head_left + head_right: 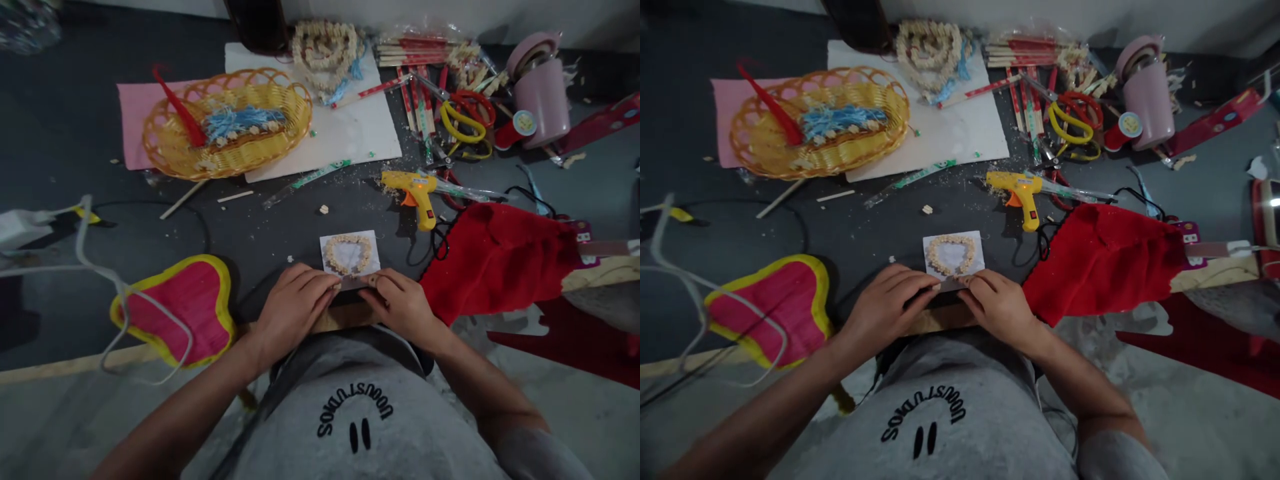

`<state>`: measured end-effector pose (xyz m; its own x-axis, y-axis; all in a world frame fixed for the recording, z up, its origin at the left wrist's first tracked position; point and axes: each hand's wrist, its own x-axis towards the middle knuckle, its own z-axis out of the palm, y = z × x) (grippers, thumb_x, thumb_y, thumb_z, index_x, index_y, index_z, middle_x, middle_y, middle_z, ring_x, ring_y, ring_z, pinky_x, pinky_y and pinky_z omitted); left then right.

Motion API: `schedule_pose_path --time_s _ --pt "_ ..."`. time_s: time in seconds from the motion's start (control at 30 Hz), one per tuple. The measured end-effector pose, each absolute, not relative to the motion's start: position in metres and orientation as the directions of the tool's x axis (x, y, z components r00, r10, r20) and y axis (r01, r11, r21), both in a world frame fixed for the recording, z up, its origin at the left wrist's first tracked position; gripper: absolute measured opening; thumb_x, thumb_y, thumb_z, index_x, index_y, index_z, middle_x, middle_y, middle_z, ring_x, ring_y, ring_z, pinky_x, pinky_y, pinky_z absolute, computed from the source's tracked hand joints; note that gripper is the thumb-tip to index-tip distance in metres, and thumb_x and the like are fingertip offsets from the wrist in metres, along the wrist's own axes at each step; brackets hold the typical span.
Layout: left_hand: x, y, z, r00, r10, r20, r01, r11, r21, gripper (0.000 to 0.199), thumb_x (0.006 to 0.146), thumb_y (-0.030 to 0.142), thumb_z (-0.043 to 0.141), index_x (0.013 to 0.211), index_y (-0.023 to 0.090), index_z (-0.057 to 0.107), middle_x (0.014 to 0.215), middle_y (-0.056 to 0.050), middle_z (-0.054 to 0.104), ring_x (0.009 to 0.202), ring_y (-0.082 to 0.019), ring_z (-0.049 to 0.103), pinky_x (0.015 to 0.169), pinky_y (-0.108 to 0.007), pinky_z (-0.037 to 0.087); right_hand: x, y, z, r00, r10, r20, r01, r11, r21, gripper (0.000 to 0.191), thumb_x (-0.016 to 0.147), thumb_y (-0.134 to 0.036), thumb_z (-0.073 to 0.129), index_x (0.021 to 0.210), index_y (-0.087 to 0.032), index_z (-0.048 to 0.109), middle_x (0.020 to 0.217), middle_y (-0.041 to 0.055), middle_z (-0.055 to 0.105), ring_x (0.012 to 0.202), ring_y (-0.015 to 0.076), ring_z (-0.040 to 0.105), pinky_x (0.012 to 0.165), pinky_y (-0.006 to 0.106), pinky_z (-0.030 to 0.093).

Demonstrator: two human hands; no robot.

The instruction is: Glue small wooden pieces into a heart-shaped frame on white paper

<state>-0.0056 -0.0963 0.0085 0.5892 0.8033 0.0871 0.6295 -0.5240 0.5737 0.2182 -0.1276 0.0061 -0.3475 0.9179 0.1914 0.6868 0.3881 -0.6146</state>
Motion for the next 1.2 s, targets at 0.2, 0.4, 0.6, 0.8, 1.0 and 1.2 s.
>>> schedule_pose_path --time_s 0.2,0.4,0.6,0.8,1.0,1.2 --pt "-0.008 -0.096 0.008 0.665 0.744 0.067 0.621 -0.601 0.504 0.016 0.099 0.025 0.051 0.1 0.02 0.066 0.093 -0.002 0.072 0.087 -0.02 0.059 0.081 -0.034 0.045 0.213 -0.125 -0.001 -0.355 0.918 0.176 0.77 0.394 -0.503 0.014 0.096 -0.023 0.055 0.098 -0.021 0.069 0.087 0.0074 0.073 0.079 0.0194 0.069 0.068 0.031 0.059" --pt "-0.005 -0.102 0.008 0.689 0.717 0.104 0.614 -0.654 0.443 0.017 0.099 0.022 0.05 0.1 0.021 0.067 0.099 -0.002 0.072 0.088 -0.021 0.058 0.079 -0.036 0.044 0.208 -0.122 -0.006 -0.367 0.9 0.236 0.813 0.433 -0.388 0.012 0.096 -0.021 0.058 0.096 -0.02 0.069 0.084 0.003 0.071 0.077 0.014 0.066 0.067 0.023 0.051" --pt "-0.007 -0.105 0.004 0.682 0.712 0.165 0.593 -0.671 0.445 0.014 0.095 0.019 0.055 0.102 0.02 0.068 0.104 -0.004 0.071 0.091 -0.021 0.058 0.081 -0.036 0.044 0.207 -0.117 -0.006 -0.353 0.891 0.286 0.814 0.443 -0.376 0.015 0.097 -0.023 0.057 0.089 -0.019 0.069 0.082 0.003 0.071 0.075 0.0128 0.066 0.067 0.022 0.051" --pt "-0.007 -0.103 0.008 0.676 0.72 0.158 0.605 -0.665 0.439 0.02 0.09 0.013 0.054 0.104 0.018 0.067 0.1 -0.005 0.071 0.089 -0.023 0.057 0.08 -0.038 0.044 0.205 -0.116 -0.008 -0.346 0.885 0.312 0.813 0.449 -0.372 0.014 0.096 -0.021 0.059 0.085 -0.019 0.066 0.079 0.0027 0.071 0.072 0.0124 0.066 0.065 0.022 0.051" --pt "-0.01 -0.098 0.012 0.691 0.71 0.135 0.596 -0.665 0.449 0.023 0.092 0.013 0.049 0.105 0.019 0.067 0.103 -0.006 0.07 0.09 -0.022 0.058 0.08 -0.037 0.043 0.207 -0.117 -0.006 -0.337 0.897 0.285 0.795 0.434 -0.425 0.012 0.095 -0.018 0.056 0.087 -0.019 0.065 0.081 0.0038 0.071 0.074 0.0146 0.068 0.065 0.024 0.054" --pt "-0.004 -0.086 0.011 0.618 0.769 0.163 0.664 -0.622 0.415 0.017 0.097 0.024 0.052 0.096 0.02 0.068 0.094 -0.004 0.069 0.086 -0.022 0.056 0.079 -0.037 0.044 0.215 -0.119 -0.003 -0.254 0.92 0.299 0.741 0.383 -0.551 0.008 0.094 -0.016 0.057 0.09 -0.02 0.063 0.086 0.0058 0.072 0.08 0.0154 0.07 0.071 0.025 0.058"
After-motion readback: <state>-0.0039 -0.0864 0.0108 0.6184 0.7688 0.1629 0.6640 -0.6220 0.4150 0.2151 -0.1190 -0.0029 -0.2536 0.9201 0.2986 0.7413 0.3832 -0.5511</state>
